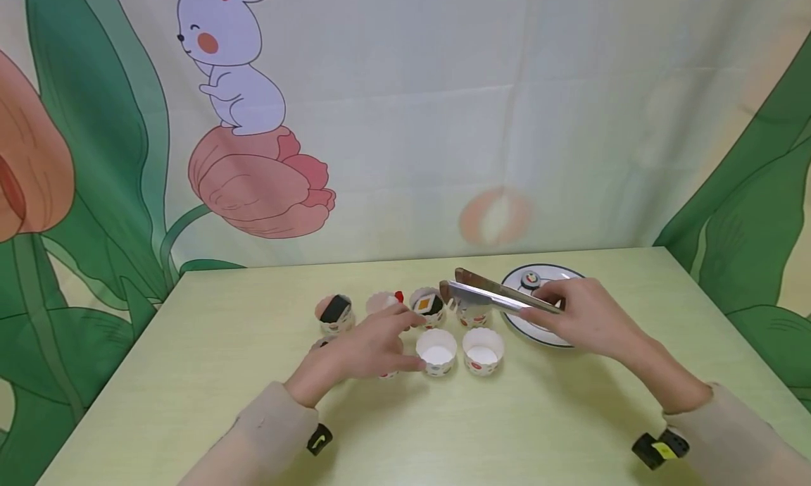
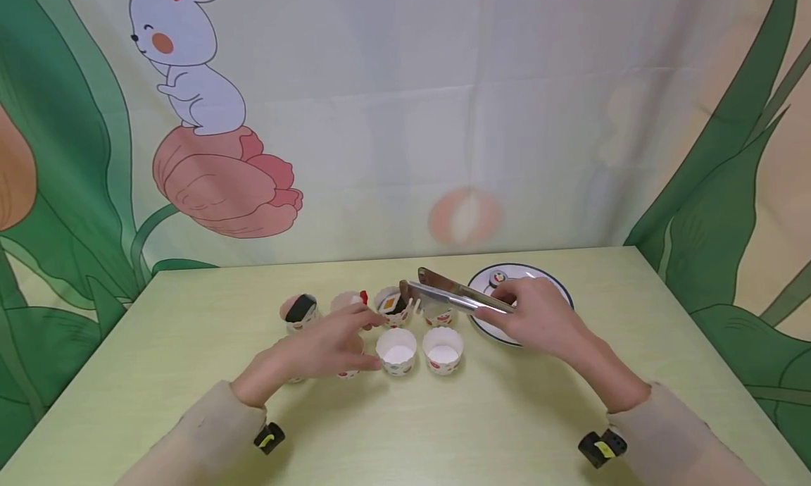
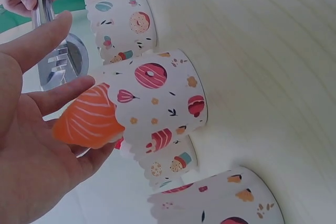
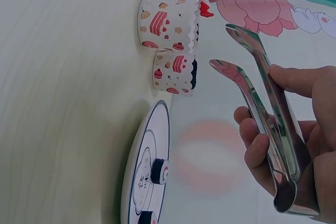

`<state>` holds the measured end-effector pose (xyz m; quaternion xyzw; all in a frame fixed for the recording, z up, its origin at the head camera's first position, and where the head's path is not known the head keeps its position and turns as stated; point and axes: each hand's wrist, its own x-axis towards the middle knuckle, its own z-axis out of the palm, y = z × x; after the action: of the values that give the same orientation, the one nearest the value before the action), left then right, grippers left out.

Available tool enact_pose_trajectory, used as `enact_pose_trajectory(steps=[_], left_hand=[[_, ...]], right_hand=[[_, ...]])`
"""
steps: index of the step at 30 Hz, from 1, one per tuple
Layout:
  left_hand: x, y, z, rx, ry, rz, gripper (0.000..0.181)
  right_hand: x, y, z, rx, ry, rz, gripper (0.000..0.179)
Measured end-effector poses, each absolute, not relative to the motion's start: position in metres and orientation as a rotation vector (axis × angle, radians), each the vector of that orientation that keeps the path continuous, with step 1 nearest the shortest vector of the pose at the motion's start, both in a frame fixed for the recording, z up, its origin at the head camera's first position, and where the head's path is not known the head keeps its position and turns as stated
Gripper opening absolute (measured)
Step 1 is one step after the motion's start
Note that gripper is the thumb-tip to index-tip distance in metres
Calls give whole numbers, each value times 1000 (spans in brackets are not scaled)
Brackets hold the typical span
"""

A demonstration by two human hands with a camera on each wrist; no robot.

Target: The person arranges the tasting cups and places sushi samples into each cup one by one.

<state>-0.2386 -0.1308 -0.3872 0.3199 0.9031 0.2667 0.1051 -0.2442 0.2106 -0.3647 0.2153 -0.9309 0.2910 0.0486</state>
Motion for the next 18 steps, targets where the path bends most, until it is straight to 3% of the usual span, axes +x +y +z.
enact_pose_trajectory(steps=[18], left_hand=[[-234,-113,-382,965,2719,786,62]], right_hand=[[-246,225,-362,537,-2889,884,35]])
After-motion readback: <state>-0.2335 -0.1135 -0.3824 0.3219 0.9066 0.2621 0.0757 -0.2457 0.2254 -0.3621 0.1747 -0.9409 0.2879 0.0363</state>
